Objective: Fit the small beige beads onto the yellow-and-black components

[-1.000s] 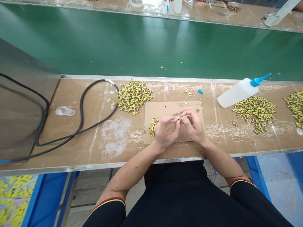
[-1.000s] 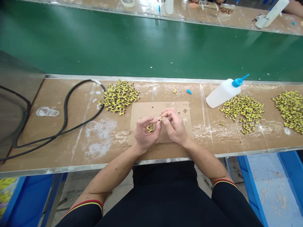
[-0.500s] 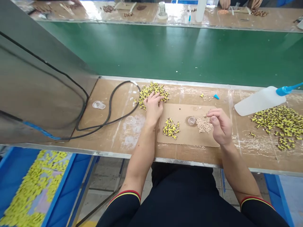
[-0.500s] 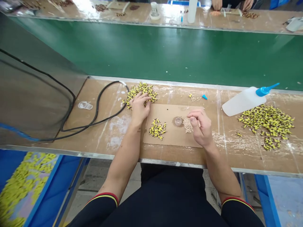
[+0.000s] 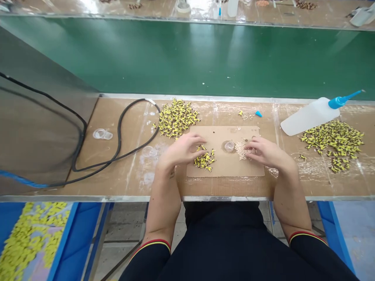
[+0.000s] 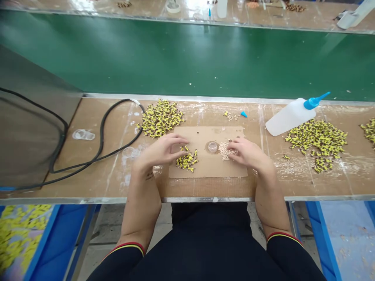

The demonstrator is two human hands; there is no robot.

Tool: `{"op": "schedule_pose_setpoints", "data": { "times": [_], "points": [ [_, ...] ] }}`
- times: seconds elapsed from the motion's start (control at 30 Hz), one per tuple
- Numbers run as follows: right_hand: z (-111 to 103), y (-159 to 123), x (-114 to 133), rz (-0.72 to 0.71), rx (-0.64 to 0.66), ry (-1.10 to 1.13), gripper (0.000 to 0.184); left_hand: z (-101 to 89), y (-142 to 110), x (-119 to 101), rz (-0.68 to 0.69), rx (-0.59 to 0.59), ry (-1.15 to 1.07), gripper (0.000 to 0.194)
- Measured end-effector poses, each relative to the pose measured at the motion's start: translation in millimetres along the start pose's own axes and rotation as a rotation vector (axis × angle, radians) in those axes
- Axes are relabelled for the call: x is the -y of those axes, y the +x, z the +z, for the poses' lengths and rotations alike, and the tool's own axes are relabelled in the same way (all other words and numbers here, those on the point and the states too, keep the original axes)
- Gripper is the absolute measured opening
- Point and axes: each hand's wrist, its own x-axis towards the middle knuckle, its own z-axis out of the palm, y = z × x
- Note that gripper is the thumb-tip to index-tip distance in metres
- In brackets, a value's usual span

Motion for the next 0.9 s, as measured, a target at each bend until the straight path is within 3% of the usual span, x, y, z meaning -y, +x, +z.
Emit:
{"op": "schedule_pose_setpoints", "data": {
  "times": [0.07,0.17,0.47,0.73,0.9],
  "points": [
    [3.8,2.3,-1.7,0.011,0.033,-0.021,0.013,4.8,2.7,-0.5,-0.022,0.096,0.054,0.026],
    [8.3,5.9,-1.9,0.03,0.07,-0.05,0.01,11.6,7.7,-0.5,-0.044,0.15,0.107,0.015],
    [7.5,8.0,1.4,0.049,0.08,-0.023,0.018,25.9,18.5,-5.7,-0.045,0.072,0.088,0.021],
    [-0.5,6.4,-4.6,0.022,0.076,0.029,0.008,22.7,19.3,-18.1,-0.093,-0.258,-0.059,0.017],
    [6.3,10.1,1.5,0.054,0.112,-0.017,0.015,23.7,19.7,-18.5,-0.036,-0.451,-0.1,0.015]
  ]
}}
